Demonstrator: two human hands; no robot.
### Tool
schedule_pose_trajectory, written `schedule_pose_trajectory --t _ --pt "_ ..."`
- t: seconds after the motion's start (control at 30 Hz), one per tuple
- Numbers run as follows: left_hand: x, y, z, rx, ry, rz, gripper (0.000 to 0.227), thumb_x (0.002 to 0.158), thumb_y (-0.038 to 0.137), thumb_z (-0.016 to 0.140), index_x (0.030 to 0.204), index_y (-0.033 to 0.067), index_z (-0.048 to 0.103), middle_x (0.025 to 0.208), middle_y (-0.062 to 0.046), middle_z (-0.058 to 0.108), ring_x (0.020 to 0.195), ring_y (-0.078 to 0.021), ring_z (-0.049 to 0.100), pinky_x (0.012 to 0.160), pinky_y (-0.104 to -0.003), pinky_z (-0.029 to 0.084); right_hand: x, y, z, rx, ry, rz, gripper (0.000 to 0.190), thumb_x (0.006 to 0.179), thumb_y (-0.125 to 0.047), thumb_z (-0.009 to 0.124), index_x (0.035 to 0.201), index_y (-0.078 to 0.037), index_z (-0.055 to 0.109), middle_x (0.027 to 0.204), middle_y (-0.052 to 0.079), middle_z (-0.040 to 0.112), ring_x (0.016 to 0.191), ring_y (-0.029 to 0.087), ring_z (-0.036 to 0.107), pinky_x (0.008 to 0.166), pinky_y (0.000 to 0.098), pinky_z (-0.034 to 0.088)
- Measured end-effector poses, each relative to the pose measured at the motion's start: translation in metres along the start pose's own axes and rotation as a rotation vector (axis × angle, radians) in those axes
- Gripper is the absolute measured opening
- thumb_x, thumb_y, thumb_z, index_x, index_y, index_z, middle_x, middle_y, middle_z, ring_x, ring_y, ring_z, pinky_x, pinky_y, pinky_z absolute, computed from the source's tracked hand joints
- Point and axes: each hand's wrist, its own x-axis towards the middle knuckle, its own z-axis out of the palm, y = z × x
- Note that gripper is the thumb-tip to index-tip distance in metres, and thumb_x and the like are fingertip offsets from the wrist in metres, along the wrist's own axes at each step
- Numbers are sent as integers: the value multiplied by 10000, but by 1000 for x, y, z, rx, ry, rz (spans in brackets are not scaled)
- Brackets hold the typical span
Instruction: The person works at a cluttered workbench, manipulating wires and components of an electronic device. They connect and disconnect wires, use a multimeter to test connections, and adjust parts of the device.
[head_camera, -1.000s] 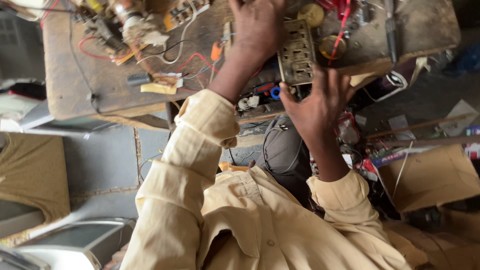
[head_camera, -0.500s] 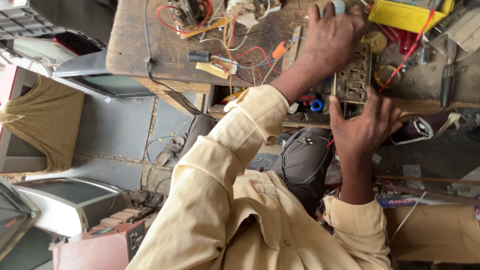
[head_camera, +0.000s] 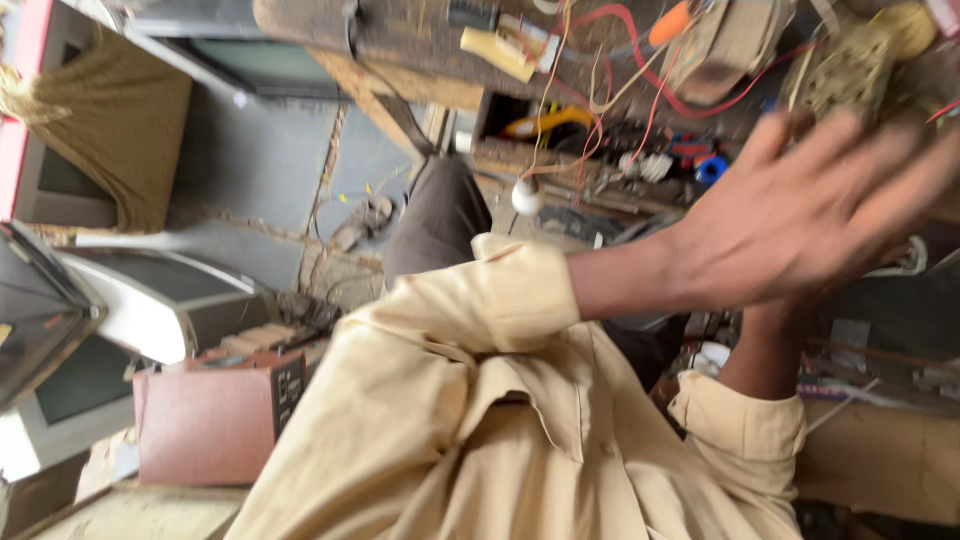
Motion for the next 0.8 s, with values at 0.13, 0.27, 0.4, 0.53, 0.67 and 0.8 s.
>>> schedule_pose_trajectory --t 0.13,0.27,0.4,0.53,0.67,0.8 --pt "-71 -26 -33 -107 -35 321 492 871 255 761 1305 82 606 1320 -100 608 1252 -329 542 890 -460 454 -26 9 -13 47 94 29 582 1037 -367 789 1349 38 509 1274 183 541 1196 371 534 1058 491 405" --pt "-142 -67 -50 -219 75 -43 304 897 239 901 970 99 642 981 -82 629 968 -295 583 803 -453 483 -55 15 -18 234 181 190 417 1102 -245 722 1277 57 493 1224 184 520 1150 329 532 1053 440 455" --pt "-200 -93 -72 -263 80 -580 204 887 116 861 982 37 699 784 -58 626 724 -194 603 658 -349 492 -77 6 -30 200 281 249 296 1131 -158 702 1167 68 514 1098 161 520 1019 282 526 945 415 466" --pt "-232 -102 -64 -582 256 -983 138 984 71 784 1013 -17 682 848 -83 663 719 -82 603 594 -258 506 -108 -11 -16 547 296 320 227 1124 -95 634 1265 45 525 1142 108 561 933 178 547 831 324 483" --pt "-237 -101 -60 -614 71 -1036 127 994 91 768 1009 -26 717 764 -97 691 643 -64 584 553 -247 473 -142 -46 5 837 -42 423 154 1136 -28 669 1269 49 649 1055 56 639 863 97 588 764 233 495" --pt "-228 -91 -48 -642 -109 -803 158 971 101 764 1055 -25 721 848 -99 735 684 -93 688 588 -263 559 -144 -72 36 909 -375 520 195 1027 -51 750 1197 36 708 971 12 673 795 47 585 665 193 457"
